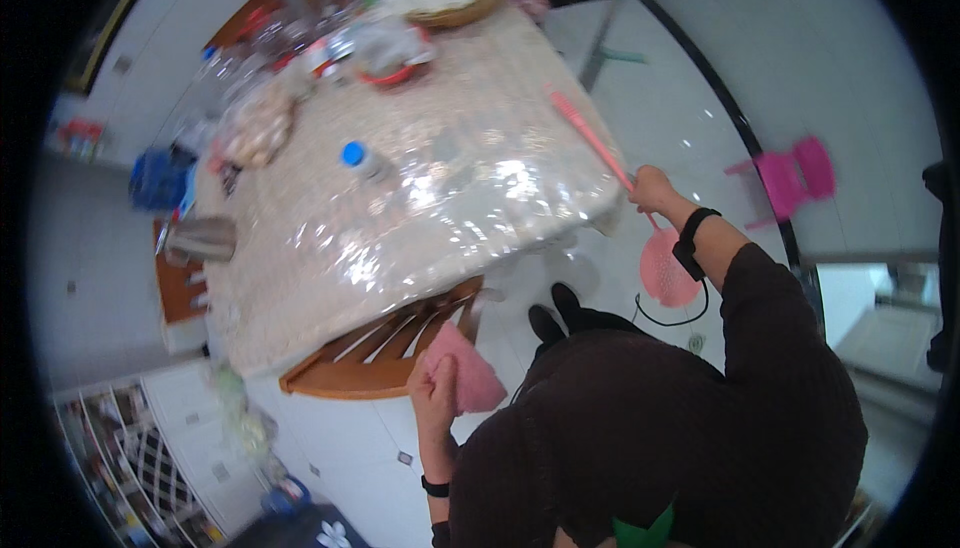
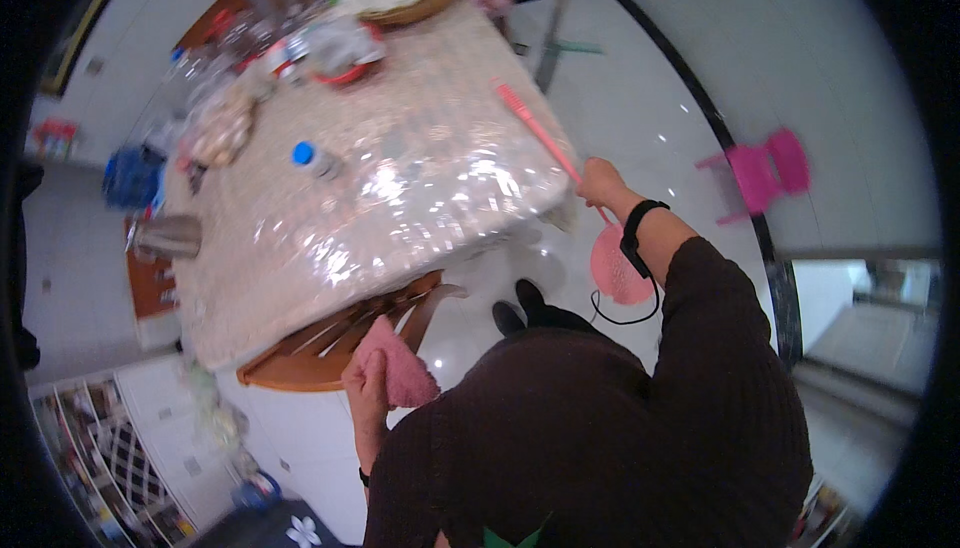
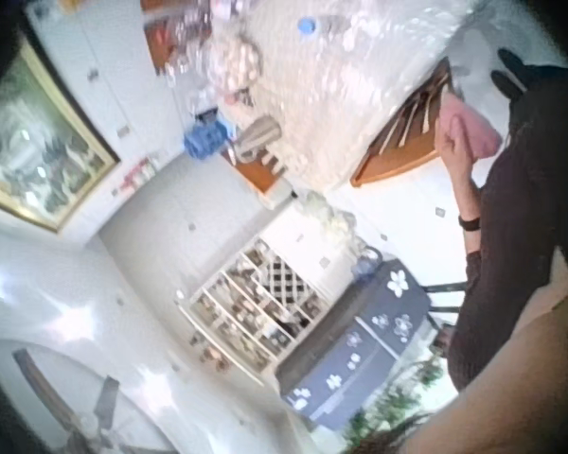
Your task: The person washes a blue cloth by hand in a metal bowl at the kitchen sink, repeatedly soaking, scrubbing, and wringing it. They then rinse the bowl and place it aside, walk through the house, and briefly handle a pink object on a table.
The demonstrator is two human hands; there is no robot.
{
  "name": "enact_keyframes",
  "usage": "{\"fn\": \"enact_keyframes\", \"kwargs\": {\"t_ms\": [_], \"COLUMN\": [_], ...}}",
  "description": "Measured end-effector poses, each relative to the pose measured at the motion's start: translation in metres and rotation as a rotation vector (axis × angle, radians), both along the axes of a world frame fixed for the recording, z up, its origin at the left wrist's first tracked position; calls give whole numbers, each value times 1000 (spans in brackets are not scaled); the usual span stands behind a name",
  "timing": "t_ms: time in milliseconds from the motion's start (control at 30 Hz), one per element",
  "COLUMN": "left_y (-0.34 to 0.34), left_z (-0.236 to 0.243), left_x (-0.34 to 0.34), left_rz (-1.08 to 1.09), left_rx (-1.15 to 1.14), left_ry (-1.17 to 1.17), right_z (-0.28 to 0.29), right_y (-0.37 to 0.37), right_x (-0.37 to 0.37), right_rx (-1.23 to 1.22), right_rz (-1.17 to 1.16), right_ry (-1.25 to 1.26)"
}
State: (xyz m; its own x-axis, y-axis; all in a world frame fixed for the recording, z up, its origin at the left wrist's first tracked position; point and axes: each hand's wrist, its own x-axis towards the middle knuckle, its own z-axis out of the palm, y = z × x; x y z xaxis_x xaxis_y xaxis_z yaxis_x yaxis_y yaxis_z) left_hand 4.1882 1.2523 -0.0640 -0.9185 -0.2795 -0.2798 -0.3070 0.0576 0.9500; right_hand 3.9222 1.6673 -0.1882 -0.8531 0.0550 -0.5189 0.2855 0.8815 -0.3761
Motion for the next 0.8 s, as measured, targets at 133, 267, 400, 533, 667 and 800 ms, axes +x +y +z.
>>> {"fn": "enact_keyframes", "kwargs": {"t_ms": [133, 267, 400, 533, 667, 800], "left_y": [0, 10, 43, 102, 175, 276], "left_z": [0, 1, 7, 1, -22, -43], "left_x": [-3, -12, -21, -38, -59, -89], "left_rz": [-70, -175, -303, -384, -463, -418], "left_rx": [55, 16, -45, -45, -109, -140], "left_ry": [-38, -51, -55, -83, -93, -167], "right_z": [-16, -31, -48, -67, -89, -126], "right_y": [63, 115, 147, 188, 263, 375], "right_x": [89, 179, 247, 272, 265, 227], "right_rx": [239, 258, 283, 299, 320, 328], "right_rz": [137, -20, -162, -285, -339, -401], "right_ry": [167, 84, 8, -41, -15, 2]}}
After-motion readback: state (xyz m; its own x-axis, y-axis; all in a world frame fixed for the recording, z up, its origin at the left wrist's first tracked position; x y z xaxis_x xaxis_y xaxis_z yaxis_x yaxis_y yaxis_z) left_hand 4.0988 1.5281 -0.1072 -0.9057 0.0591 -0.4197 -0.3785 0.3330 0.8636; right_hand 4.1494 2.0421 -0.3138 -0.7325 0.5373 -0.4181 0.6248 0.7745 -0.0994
